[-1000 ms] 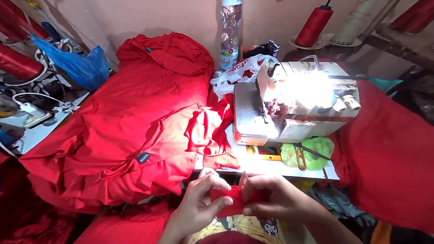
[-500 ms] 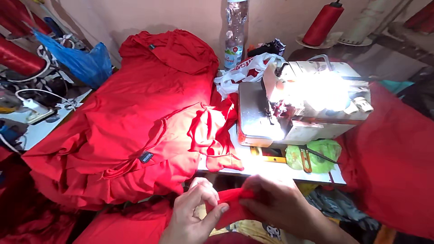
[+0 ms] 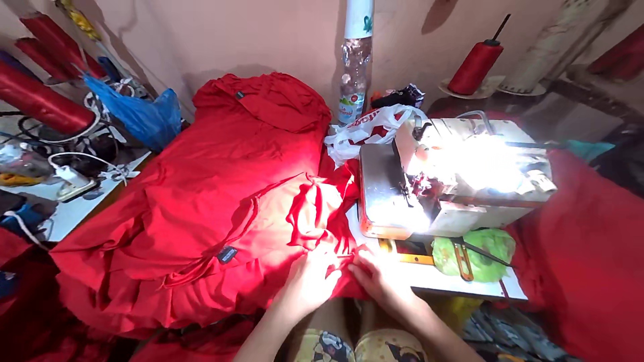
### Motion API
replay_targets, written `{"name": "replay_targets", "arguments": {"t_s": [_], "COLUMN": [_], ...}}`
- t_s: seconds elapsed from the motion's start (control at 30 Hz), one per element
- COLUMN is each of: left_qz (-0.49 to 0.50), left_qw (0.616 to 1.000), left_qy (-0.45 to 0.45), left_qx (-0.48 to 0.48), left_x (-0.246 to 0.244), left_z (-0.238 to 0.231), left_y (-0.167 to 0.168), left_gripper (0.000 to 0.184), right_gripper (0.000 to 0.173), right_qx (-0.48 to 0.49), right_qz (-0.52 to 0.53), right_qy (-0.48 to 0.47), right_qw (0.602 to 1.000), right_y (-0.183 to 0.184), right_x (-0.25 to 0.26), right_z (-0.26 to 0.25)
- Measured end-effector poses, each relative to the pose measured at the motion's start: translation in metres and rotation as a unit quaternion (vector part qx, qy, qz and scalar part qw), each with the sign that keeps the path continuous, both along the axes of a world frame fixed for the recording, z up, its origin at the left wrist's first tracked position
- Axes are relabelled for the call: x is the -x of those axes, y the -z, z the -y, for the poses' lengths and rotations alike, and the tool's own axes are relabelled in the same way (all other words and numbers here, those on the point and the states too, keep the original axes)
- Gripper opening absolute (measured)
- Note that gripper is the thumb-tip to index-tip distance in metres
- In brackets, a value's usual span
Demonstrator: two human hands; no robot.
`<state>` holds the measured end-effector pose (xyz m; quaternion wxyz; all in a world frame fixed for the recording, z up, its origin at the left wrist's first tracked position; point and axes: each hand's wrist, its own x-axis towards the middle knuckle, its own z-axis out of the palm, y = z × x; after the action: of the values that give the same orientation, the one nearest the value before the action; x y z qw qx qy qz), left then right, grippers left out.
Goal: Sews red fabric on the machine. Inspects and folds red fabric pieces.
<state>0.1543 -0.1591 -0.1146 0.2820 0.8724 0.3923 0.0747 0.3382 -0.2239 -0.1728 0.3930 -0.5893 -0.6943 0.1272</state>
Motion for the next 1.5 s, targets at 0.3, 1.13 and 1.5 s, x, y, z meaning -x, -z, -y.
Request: {"name": "replay_targets", "arguments": {"t_s": [0.3,1.13,1.5], "left_qz": [0.234,0.023,0.154], "left_qw": [0.959,0.99,0.962], "left_qy": [-0.028,-0.028,0.209], "left_qx": [-0.156,-0.139,-0.085], "left_x": [0.007,-0.154,-0.116], "left_z": [0.019,-0.048,-0.094], "left_y": [0.01,-0.055,-0.069], "left_gripper": [0.018,0.022,0.032], "right_gripper": [0.016,0.02,0.024], "right_qx": [-0.154,-0.109,-0.143], "right_qz": [-0.109,-0.613,-0.486], "right_qy": [-0.045,0.199,0.194], "right_qw": [0.981,0.757,0.84], "right_y": [-0.002,-0.021,-0.023], "right_x": [-0.019,-0.046,-0.066], "right_z": [0.008,0.012,-0.028]}}
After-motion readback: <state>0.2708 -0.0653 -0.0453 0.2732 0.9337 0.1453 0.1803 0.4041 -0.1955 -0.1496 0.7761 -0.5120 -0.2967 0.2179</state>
